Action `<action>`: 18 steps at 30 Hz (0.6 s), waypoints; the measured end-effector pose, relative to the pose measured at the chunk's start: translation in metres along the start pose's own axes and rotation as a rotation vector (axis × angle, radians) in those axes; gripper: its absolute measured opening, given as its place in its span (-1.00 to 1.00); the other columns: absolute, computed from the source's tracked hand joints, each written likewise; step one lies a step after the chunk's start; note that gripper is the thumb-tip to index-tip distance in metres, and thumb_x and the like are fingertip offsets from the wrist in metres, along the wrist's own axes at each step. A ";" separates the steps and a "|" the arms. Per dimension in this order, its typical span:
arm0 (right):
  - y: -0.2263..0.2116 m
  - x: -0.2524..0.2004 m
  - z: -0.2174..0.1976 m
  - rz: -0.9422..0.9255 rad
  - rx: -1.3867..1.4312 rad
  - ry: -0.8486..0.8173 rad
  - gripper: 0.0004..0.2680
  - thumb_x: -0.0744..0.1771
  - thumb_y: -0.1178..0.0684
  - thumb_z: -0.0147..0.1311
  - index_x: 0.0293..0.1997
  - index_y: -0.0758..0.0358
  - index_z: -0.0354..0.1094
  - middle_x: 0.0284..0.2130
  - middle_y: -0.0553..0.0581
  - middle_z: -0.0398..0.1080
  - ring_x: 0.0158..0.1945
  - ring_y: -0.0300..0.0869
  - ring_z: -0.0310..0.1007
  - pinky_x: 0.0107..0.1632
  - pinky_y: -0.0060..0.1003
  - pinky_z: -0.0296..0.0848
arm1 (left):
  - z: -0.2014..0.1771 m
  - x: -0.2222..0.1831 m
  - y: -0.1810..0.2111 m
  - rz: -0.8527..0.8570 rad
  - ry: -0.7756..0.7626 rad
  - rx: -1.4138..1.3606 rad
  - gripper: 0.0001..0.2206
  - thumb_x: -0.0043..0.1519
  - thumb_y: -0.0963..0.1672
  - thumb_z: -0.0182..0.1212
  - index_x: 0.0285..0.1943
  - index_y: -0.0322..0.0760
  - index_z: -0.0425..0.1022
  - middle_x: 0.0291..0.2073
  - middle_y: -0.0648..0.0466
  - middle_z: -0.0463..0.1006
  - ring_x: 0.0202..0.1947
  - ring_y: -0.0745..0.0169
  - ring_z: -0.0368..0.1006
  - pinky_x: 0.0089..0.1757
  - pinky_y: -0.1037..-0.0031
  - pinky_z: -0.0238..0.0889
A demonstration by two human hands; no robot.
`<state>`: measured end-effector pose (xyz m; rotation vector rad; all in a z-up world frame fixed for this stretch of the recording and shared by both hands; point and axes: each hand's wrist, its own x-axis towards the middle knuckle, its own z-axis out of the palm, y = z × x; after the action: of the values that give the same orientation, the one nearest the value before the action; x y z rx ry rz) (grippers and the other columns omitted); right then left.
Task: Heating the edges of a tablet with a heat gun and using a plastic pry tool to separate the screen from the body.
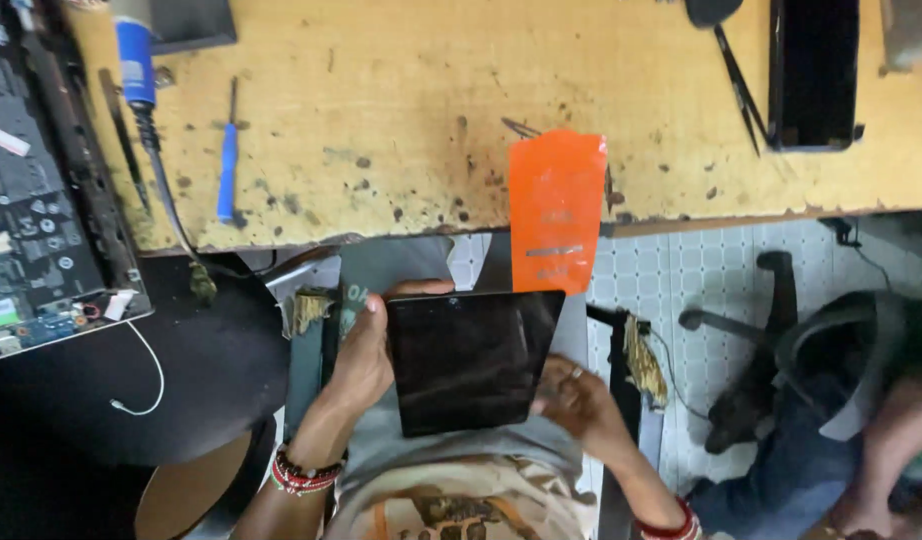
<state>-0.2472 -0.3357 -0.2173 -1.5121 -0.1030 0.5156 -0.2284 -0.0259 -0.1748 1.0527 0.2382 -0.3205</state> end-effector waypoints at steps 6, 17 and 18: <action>-0.087 0.041 -0.012 -0.301 -0.054 0.126 -0.66 0.33 0.07 0.23 0.20 0.38 0.31 0.00 0.21 0.40 -0.10 -0.19 0.39 -0.01 -0.36 0.39 | 0.008 -0.004 0.004 0.094 -0.131 0.032 -0.26 0.31 0.29 -0.23 0.13 -0.35 0.54 -0.06 0.02 0.61 0.01 0.24 0.54 0.03 0.44 0.37; -0.110 0.038 -0.013 -0.275 -0.369 0.188 -0.90 0.28 0.19 0.36 -0.25 0.28 0.49 -0.30 0.06 0.50 -0.30 -0.36 0.39 -0.23 -0.49 0.35 | 0.028 -0.014 0.020 0.220 -0.135 0.269 -0.43 0.44 0.17 -0.25 -0.01 -0.31 0.53 -0.04 -0.04 0.62 0.13 0.11 0.53 0.25 0.32 0.27; -0.105 0.035 -0.016 -0.252 -0.412 0.219 -0.82 0.27 0.19 0.37 -0.42 0.22 0.34 -0.47 -0.04 0.34 -0.39 -0.40 0.23 -0.33 -0.47 0.20 | 0.029 -0.015 0.019 0.222 -0.117 0.272 -0.43 0.43 0.17 -0.24 -0.02 -0.32 0.54 -0.06 -0.04 0.62 0.10 0.13 0.53 0.22 0.34 0.28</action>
<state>-0.1827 -0.3343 -0.1258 -1.9154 -0.2367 0.1254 -0.2336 -0.0400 -0.1405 1.3115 -0.0293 -0.2161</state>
